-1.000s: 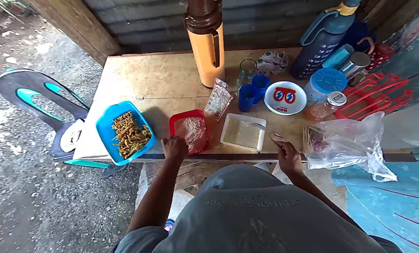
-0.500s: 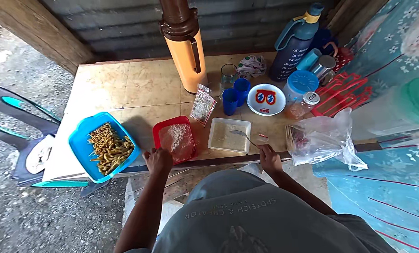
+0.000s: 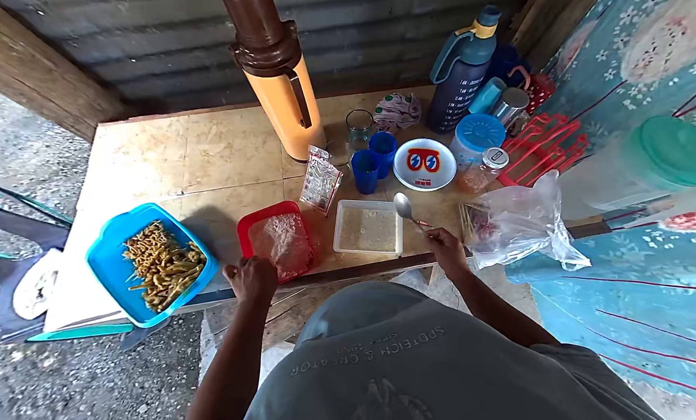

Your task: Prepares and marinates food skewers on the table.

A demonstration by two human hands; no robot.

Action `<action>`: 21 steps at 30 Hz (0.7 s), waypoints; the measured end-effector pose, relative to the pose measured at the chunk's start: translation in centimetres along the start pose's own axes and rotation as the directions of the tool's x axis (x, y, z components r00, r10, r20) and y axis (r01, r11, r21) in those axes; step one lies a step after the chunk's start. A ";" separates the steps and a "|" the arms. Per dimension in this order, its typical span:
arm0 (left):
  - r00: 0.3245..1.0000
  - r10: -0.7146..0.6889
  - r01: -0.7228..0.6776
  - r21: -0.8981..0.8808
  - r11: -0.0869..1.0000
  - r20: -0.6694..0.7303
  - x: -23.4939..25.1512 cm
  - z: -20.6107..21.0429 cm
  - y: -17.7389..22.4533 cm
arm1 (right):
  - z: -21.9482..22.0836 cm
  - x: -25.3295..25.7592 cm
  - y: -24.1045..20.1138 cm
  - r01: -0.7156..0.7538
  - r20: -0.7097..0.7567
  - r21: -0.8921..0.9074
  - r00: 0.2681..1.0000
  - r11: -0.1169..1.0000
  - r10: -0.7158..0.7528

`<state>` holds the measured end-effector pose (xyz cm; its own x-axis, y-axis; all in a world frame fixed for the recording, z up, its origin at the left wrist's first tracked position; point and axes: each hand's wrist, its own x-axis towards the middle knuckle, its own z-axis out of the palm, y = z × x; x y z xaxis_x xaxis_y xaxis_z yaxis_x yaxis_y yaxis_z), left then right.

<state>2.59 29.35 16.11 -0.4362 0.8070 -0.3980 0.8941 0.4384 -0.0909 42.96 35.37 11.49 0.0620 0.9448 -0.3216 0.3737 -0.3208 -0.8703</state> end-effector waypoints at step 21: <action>0.999 -0.039 0.038 -0.107 0.994 -0.002 -0.1 0.5 -0.3 | -2.0 12.3 -5.4 -0.069 -0.137 -0.439 0.990 0.896 0.009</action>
<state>2.40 28.93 15.71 -0.4705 0.7901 -0.3928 0.8609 0.5087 -0.0080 43.53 48.84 13.02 0.1920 0.9421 -0.2750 0.7369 -0.3234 -0.5936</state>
